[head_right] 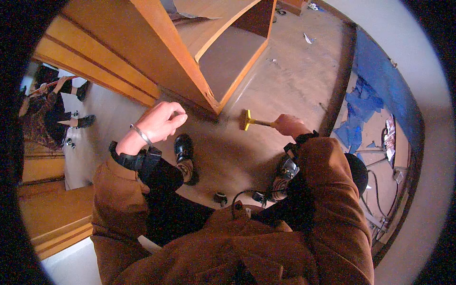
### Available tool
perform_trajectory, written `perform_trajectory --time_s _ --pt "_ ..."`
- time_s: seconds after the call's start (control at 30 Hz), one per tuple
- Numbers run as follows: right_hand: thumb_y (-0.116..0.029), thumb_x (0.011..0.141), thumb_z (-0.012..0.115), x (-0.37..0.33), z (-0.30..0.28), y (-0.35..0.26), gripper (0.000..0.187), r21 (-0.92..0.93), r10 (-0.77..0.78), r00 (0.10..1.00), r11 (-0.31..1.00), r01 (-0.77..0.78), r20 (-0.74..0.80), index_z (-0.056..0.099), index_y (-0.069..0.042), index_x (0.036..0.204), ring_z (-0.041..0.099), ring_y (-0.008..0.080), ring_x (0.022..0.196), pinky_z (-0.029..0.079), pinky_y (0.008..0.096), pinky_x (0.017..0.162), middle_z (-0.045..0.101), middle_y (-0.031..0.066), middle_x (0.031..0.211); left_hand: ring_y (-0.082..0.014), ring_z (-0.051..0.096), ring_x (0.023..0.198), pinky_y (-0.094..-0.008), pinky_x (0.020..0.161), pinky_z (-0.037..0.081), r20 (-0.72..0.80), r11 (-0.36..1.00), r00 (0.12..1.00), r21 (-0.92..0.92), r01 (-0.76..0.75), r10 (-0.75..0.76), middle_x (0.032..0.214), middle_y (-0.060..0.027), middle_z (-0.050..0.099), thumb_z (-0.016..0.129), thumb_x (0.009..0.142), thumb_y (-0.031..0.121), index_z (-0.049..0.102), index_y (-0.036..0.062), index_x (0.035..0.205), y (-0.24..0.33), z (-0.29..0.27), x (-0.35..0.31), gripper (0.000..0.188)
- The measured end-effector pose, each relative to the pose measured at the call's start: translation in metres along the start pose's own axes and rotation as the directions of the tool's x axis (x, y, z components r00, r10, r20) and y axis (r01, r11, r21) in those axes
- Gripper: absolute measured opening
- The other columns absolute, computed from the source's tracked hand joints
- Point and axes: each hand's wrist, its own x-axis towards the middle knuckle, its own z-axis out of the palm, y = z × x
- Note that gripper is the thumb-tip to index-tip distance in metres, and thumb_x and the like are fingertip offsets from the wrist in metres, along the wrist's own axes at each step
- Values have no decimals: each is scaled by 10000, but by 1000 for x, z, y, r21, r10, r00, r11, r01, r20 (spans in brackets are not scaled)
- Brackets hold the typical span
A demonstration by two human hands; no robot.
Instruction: The person uses a yellow-handled hammer to tap the bottom edge of a wooden cabinet, then moves to tap the top edge of the same cabinet.
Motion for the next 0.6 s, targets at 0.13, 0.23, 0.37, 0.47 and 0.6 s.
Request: perform_trajectory --time_s 0.13,0.23,0.37,0.47,0.6 --pt "-487 856 505 2 5 4 419 7 -44 998 999 45 -54 679 -109 906 625 340 880 487 473 749 662 151 917 -185 563 610 -311 547 455 46 999 999 -37 -3 5 714 -98 604 556 875 264 616 -1 932 0 1 1 278" --pt "-455 863 500 17 15 4 399 -39 -74 996 997 72 -42 680 -100 888 627 336 874 485 474 742 663 153 906 -112 533 471 -266 440 442 80 999 997 -38 4 -1 618 -52 583 541 899 250 600 -12 957 0 1 2 275" --pt "-389 875 486 26 36 -11 348 -15 -55 998 998 54 -26 669 -102 948 628 338 890 494 455 739 661 160 951 -115 532 455 -272 433 436 68 1000 998 -22 -11 12 601 -47 583 549 893 259 604 -3 931 6 3 5 271" --pt "-333 875 486 21 50 -35 294 -53 -148 988 988 146 -32 661 -130 996 628 325 918 504 430 766 659 133 972 -116 541 459 -282 440 439 85 1000 996 -15 19 -18 606 -52 592 557 886 266 611 3 904 10 5 7 268" --pt "-361 879 465 11 31 -40 316 -119 -232 971 967 225 -48 660 -144 999 623 320 933 496 431 791 659 118 964 -142 564 473 -308 474 458 58 999 997 19 -51 49 608 -72 603 570 874 264 614 -1 894 6 12 8 269"
